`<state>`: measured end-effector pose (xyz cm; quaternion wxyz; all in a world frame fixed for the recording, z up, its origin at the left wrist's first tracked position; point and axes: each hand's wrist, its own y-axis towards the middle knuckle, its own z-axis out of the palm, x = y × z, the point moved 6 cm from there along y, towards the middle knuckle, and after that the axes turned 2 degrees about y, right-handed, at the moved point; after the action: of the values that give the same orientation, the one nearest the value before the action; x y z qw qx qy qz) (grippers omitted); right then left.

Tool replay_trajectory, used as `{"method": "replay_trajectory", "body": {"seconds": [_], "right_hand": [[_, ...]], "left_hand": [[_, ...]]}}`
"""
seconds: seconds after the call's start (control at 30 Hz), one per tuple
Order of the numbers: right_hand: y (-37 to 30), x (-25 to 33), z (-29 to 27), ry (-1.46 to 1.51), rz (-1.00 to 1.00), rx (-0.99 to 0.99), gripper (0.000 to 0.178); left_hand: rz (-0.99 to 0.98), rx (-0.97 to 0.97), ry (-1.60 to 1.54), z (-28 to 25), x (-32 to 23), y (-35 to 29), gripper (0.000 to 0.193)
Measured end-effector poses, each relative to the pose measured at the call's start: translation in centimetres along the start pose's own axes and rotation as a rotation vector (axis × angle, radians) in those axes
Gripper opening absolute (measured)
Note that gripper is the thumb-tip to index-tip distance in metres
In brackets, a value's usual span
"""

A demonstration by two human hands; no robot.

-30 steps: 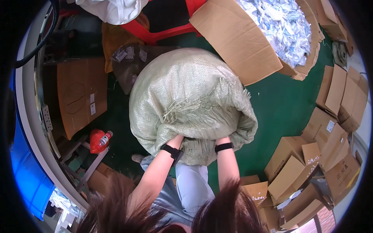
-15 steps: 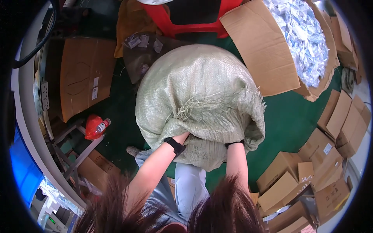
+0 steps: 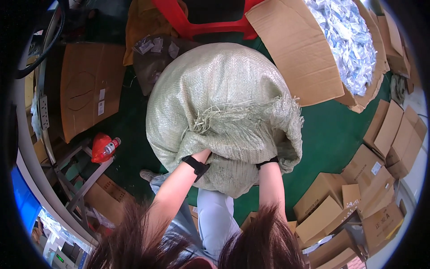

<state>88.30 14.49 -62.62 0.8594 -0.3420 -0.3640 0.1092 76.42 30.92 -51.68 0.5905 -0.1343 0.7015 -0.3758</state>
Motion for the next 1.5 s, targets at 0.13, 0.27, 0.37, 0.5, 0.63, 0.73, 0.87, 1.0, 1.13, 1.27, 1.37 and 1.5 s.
{"method": "replay_trajectory", "body": {"seconds": [0.13, 0.27, 0.37, 0.5, 0.63, 0.73, 0.87, 1.0, 1.13, 1.27, 1.37, 1.5], "right_hand": [[0.0, -0.1, 1.9, 0.107, 0.013, -0.052, 0.053], [-1.9, -0.5, 3.3, 0.217, 0.029, -0.147, 0.054], [-3.6, -0.3, 4.8, 0.306, 0.027, -0.214, 0.054], [-5.4, 1.0, 7.2, 0.409, 0.008, -0.284, 0.054], [-7.6, 1.8, 9.8, 0.518, 0.001, -0.344, 0.055], [-9.5, 2.6, 12.0, 0.603, -0.007, -0.382, 0.055], [-11.7, 4.4, 15.0, 0.689, -0.034, -0.415, 0.055], [-16.5, 8.4, 19.4, 0.368, -0.308, -0.164, 0.059], [-19.8, 7.8, 20.9, 0.506, -0.189, -0.332, 0.058], [-22.7, 7.4, 21.5, 0.713, -0.225, -0.361, 0.057], [-25.2, 8.5, 22.5, 0.743, -0.229, -0.369, 0.056], [-28.9, 12.8, 26.6, 0.791, -0.45, 0.146, 0.056]], "left_hand": [[-0.008, 0.015, -0.054, -0.2, -0.2, 0.3, 0.044], [-0.046, 0.059, -0.111, 0.2, 0.3, -0.6, 0.046], [-0.067, 0.094, -0.146, 0.2, 0.7, -1.1, 0.046], [-0.073, 0.136, -0.204, 2.2, 0.3, -1.9, 0.048], [-0.084, 0.162, -0.258, 2.0, 0.6, -4.3, 0.049], [-0.088, 0.178, -0.294, 1.7, 1.0, -6.9, 0.05], [-0.08, 0.208, -0.343, 1.4, 0.8, -10.2, 0.051], [-0.269, 0.463, -0.32, 1.5, -0.6, -13.4, 0.05], [-0.064, 0.403, -0.096, 1.1, -5.8, -17.5, 0.048], [0.101, 0.314, -0.038, 0.3, -9.3, -21.6, 0.047], [0.142, 0.328, -0.049, 0.4, -11.8, -24.1, 0.047], [0.235, 0.319, -0.031, 0.0, -15.5, -27.5, 0.046]]}}
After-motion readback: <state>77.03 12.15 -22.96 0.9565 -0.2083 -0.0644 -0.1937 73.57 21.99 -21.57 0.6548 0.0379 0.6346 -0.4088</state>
